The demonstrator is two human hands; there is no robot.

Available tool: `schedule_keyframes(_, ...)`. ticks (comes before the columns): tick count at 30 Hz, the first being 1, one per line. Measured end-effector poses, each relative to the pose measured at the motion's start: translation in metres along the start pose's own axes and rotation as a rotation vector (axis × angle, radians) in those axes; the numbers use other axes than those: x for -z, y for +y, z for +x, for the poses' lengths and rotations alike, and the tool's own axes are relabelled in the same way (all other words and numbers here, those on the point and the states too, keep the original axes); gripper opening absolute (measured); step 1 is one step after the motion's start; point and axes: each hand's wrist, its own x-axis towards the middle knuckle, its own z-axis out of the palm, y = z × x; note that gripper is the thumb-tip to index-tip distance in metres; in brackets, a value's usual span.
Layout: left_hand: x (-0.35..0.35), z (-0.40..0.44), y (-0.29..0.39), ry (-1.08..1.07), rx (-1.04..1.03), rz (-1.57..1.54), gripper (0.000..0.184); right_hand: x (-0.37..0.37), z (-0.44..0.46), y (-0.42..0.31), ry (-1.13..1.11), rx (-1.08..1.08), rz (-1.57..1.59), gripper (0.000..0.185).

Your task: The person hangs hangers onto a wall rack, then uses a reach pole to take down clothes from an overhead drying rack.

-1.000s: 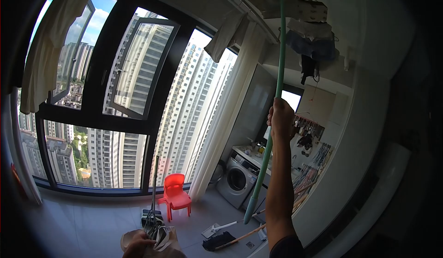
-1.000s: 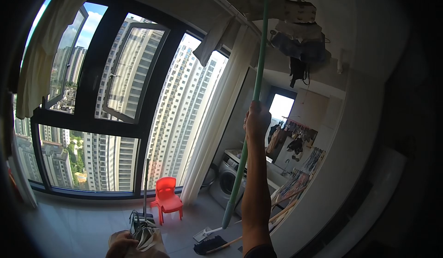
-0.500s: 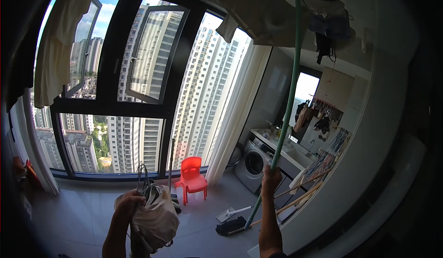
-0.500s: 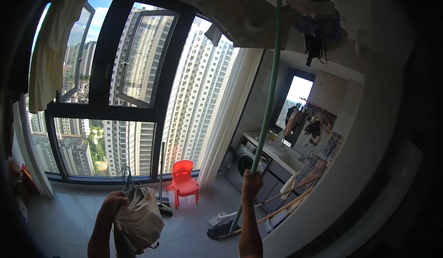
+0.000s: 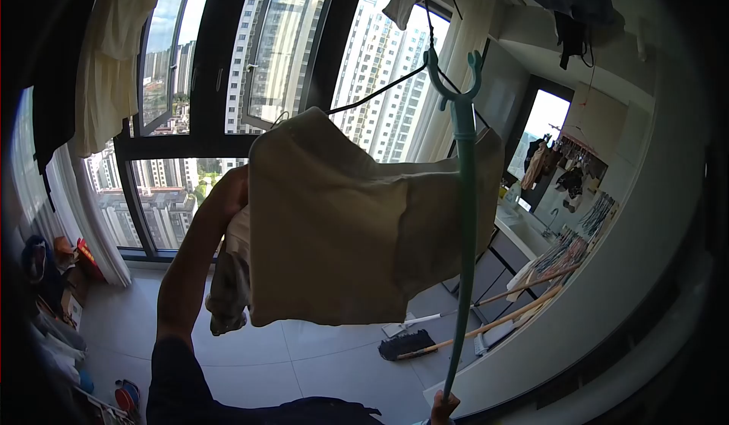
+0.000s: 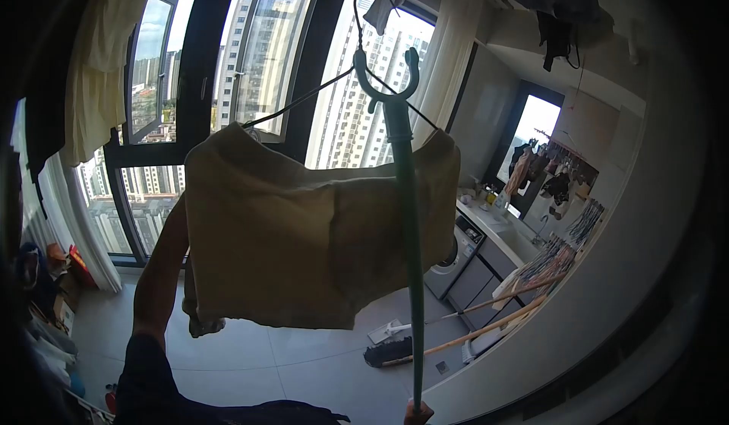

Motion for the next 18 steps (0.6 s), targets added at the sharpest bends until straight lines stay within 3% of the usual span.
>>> schedule_keyframes(1,-0.008,0.010,-0.001,0.033,-0.175,0.030,0.061,0.005,-0.010,0.010,-0.030,-0.004,-0.035,0.031)
schedule_keyframes(7,-0.062,-0.003,0.073,-0.673,0.378,0.012,0.064,0.028,-0.043,0.032,-0.158,-0.003,-0.174,0.029)
schedule_keyframes(10,-0.085,-0.028,0.072,-0.613,0.300,0.038,0.068,0.035,-0.050,0.038,-0.192,-0.001,-0.197,0.028)
schedule_keyframes(13,-0.094,-0.041,0.062,-0.714,0.216,0.234,0.052,0.043,-0.056,0.043,-0.210,0.005,-0.225,0.028)
schedule_keyframes(14,-0.098,-0.049,0.060,-0.710,0.248,0.230,0.032,0.046,-0.057,0.045,-0.215,0.014,-0.235,0.027)
schedule_keyframes(18,-0.095,-0.068,0.046,-0.705,0.231,0.315,0.031,0.059,-0.060,0.053,-0.226,0.047,-0.293,0.027)
